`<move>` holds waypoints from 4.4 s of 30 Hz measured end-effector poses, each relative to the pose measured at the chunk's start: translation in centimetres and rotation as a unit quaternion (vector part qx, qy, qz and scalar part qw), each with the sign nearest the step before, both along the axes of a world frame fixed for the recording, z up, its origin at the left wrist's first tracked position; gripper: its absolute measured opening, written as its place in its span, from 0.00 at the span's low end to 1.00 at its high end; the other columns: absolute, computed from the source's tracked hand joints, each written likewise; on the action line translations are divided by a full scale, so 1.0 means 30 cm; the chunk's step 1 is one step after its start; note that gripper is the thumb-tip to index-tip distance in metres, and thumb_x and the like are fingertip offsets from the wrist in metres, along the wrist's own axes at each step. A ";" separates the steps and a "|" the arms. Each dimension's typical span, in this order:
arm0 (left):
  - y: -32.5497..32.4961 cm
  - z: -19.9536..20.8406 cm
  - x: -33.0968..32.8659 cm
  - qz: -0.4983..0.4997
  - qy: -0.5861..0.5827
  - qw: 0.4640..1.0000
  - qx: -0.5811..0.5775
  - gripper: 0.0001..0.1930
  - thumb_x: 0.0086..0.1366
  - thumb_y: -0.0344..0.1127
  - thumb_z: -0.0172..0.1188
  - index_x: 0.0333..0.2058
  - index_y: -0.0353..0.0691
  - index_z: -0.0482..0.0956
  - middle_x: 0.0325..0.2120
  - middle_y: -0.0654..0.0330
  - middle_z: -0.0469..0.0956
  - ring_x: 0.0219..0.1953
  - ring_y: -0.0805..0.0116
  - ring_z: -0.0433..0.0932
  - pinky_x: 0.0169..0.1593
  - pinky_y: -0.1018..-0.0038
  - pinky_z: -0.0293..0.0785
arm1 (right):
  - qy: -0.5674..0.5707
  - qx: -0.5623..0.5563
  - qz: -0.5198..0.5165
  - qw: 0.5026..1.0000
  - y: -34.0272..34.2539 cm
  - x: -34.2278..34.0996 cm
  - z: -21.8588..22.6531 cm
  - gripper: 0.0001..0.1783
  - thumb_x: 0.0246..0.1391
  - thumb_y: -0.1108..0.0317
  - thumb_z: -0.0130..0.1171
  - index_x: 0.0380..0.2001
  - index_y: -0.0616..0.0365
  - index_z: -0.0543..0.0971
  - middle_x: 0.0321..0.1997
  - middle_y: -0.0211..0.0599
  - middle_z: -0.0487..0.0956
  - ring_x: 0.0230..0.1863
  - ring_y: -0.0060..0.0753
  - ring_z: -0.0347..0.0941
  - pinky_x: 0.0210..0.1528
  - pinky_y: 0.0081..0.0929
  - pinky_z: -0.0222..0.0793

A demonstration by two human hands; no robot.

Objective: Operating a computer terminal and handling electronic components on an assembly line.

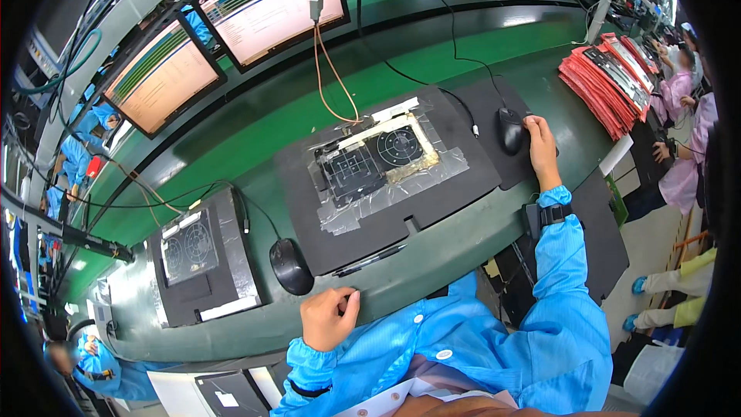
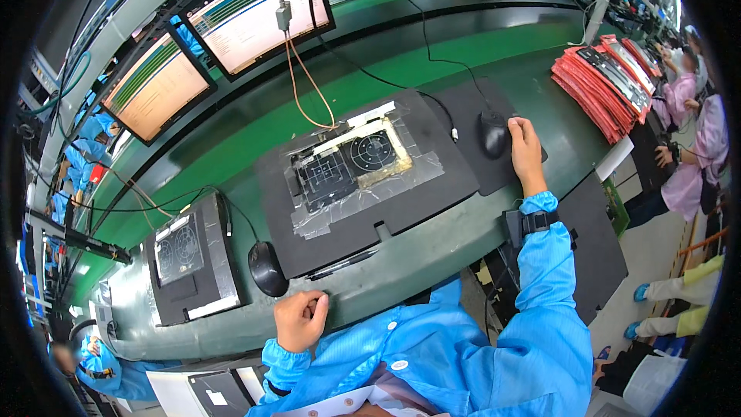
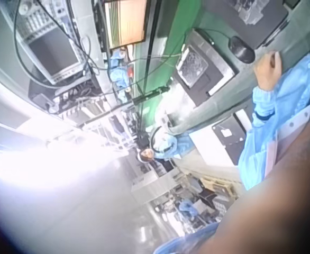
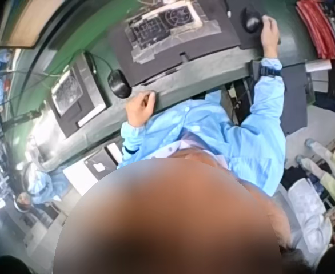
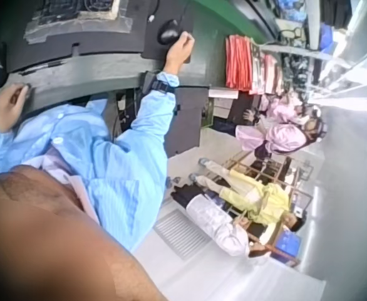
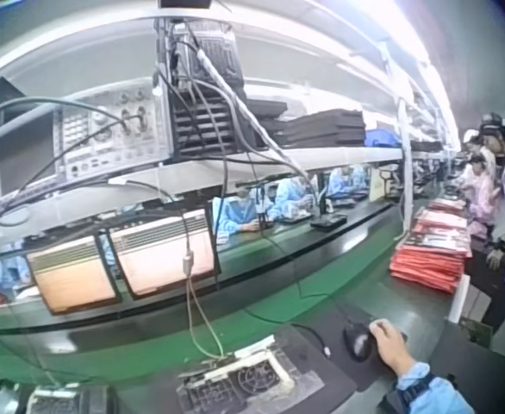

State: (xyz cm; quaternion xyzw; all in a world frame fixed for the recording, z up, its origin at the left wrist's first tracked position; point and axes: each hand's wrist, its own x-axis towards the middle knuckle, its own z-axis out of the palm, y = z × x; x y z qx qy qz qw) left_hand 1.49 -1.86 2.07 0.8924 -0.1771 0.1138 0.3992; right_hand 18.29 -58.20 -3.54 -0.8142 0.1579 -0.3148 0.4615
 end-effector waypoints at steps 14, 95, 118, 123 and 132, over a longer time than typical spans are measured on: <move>0.003 0.005 0.018 -0.019 0.010 1.000 -0.003 0.03 0.61 0.28 0.72 0.31 0.39 0.86 0.15 0.63 0.72 0.14 0.70 0.67 0.22 0.70 0.60 | -0.001 0.007 0.005 1.000 0.027 -0.022 0.040 0.23 0.74 0.52 0.55 0.52 0.64 0.81 0.51 0.40 0.85 0.56 0.32 0.78 0.63 0.29 0.68; 0.011 -0.011 0.004 0.002 0.042 0.999 -0.014 0.03 0.64 0.26 0.71 0.32 0.35 0.85 0.16 0.63 0.74 0.15 0.77 0.66 0.21 0.75 0.59 | 0.007 0.015 0.006 1.000 0.066 -0.037 0.061 0.18 0.71 0.56 0.62 0.51 0.61 0.82 0.47 0.35 0.85 0.51 0.28 0.80 0.59 0.27 0.72; 0.009 -0.008 0.002 0.012 0.032 0.999 -0.010 0.03 0.63 0.28 0.71 0.34 0.37 0.86 0.16 0.61 0.75 0.15 0.71 0.69 0.22 0.72 0.62 | 0.029 -0.004 0.015 0.999 0.090 -0.026 0.081 0.17 0.72 0.57 0.61 0.52 0.60 0.82 0.49 0.35 0.85 0.53 0.29 0.80 0.60 0.28 0.72; 0.014 -0.002 0.013 0.000 0.040 0.999 -0.018 0.04 0.65 0.34 0.71 0.34 0.42 0.87 0.19 0.61 0.78 0.19 0.64 0.79 0.25 0.66 0.72 | 0.029 -0.024 0.033 0.999 0.047 -0.042 0.064 0.20 0.75 0.57 0.57 0.56 0.62 0.82 0.56 0.37 0.84 0.60 0.31 0.76 0.67 0.29 0.67; 0.062 -0.014 -0.001 -0.015 -0.014 0.998 -0.060 0.05 0.67 0.36 0.70 0.35 0.44 0.84 0.18 0.64 0.75 0.19 0.64 0.77 0.25 0.66 0.70 | 0.048 -0.027 0.064 0.996 -0.097 -0.010 -0.003 0.23 0.77 0.55 0.53 0.58 0.64 0.80 0.60 0.39 0.81 0.63 0.35 0.74 0.72 0.31 0.61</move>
